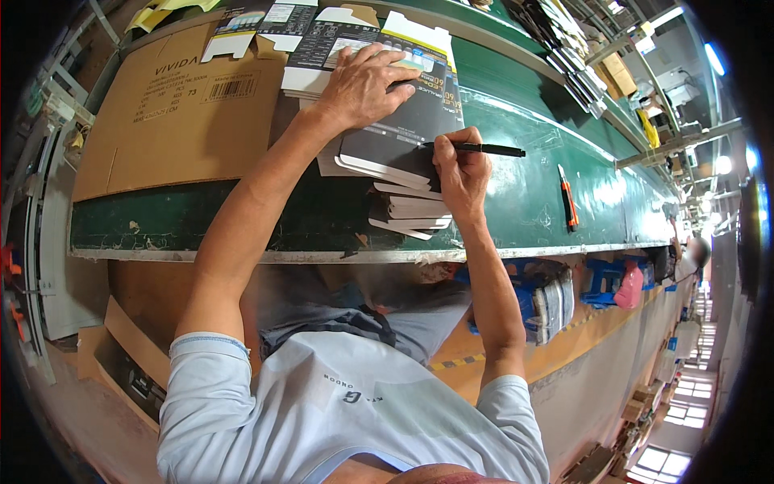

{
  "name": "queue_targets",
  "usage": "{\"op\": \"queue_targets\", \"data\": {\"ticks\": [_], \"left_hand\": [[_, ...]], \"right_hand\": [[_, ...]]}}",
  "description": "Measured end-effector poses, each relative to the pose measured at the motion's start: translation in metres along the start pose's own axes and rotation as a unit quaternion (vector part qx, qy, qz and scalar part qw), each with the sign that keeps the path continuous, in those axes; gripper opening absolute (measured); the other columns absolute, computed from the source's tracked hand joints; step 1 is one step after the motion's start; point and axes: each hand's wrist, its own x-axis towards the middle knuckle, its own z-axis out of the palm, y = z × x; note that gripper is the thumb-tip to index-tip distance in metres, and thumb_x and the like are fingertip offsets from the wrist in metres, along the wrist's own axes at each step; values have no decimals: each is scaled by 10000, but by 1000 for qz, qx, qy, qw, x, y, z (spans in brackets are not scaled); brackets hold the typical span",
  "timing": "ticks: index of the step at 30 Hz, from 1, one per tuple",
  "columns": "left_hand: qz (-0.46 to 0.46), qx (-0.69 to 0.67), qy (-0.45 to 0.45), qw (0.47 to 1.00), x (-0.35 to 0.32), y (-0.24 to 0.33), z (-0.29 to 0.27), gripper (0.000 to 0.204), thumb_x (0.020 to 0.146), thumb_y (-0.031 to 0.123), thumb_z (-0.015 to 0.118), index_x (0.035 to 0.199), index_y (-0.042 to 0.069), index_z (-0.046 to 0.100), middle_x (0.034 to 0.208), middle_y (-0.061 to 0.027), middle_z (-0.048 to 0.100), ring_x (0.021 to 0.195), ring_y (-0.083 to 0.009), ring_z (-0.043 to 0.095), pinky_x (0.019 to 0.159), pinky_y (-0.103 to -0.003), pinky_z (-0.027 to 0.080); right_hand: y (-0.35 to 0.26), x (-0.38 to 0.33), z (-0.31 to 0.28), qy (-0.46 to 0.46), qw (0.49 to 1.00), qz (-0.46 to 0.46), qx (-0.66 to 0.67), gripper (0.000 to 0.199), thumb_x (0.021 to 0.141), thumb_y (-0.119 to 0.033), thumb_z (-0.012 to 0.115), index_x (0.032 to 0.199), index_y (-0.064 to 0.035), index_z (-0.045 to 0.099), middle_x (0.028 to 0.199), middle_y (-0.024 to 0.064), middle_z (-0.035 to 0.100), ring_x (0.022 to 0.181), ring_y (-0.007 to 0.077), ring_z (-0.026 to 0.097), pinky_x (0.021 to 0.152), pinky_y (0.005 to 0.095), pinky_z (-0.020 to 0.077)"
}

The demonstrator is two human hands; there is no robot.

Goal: Marking and sorting cardboard light bulb packaging boxes at a factory assembly line workstation.

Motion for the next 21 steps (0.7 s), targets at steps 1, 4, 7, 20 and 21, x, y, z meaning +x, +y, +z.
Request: {"op": "queue_targets", "data": {"ticks": [1, 4, 7, 20, 21], "left_hand": [[2, 2, -1, 1000, 1, 0, 0, 376, 994, 463, 546, 1329, 332, 657, 1491, -18, 522, 1428, -255, 408, 1206, -596, 229], [4, 1, -2, 1000, 1, -1, 0, 378, 995, 462, 544, 1329, 327, 658, 1490, -21, 523, 1426, -258, 412, 1207, -592, 227], [4, -2, 0, 1000, 2, 0, -1, 377, 994, 461, 547, 1324, 320, 663, 1488, -22, 526, 1424, -260, 416, 1209, -583, 227], [0, -10, -2, 1000, -1, 2, 0, 375, 986, 461, 563, 1317, 319, 668, 1489, -20, 527, 1430, -246, 407, 1210, -568, 225], [0, -11, -2, 1000, 0, 2, 0, 375, 986, 461, 563, 1317, 319, 668, 1489, -20, 527, 1430, -246, 407, 1210, -568, 225]], "right_hand": [[0, 0, 0, -1, 1000, -1, -6, 207, 980, -161, 653, 868, -4, 578, 637, 11, 586, 603, 55, 510, 548, 249, 433], [-2, 1, 1, -6, 1000, -19, -15, 199, 976, -157, 655, 871, -6, 580, 636, 19, 592, 594, 60, 515, 548, 252, 437], [-2, 2, 2, -2, 1000, -23, -12, 181, 968, -137, 654, 866, -6, 582, 635, 24, 596, 588, 65, 519, 547, 254, 439], [-5, 2, 2, 4, 999, -24, -36, 145, 948, -87, 649, 853, 0, 581, 612, 8, 568, 575, 46, 486, 520, 249, 412], [-7, 2, 2, 4, 999, -18, -36, 148, 950, -90, 647, 854, 0, 580, 611, 8, 569, 577, 46, 487, 522, 250, 413]]}}
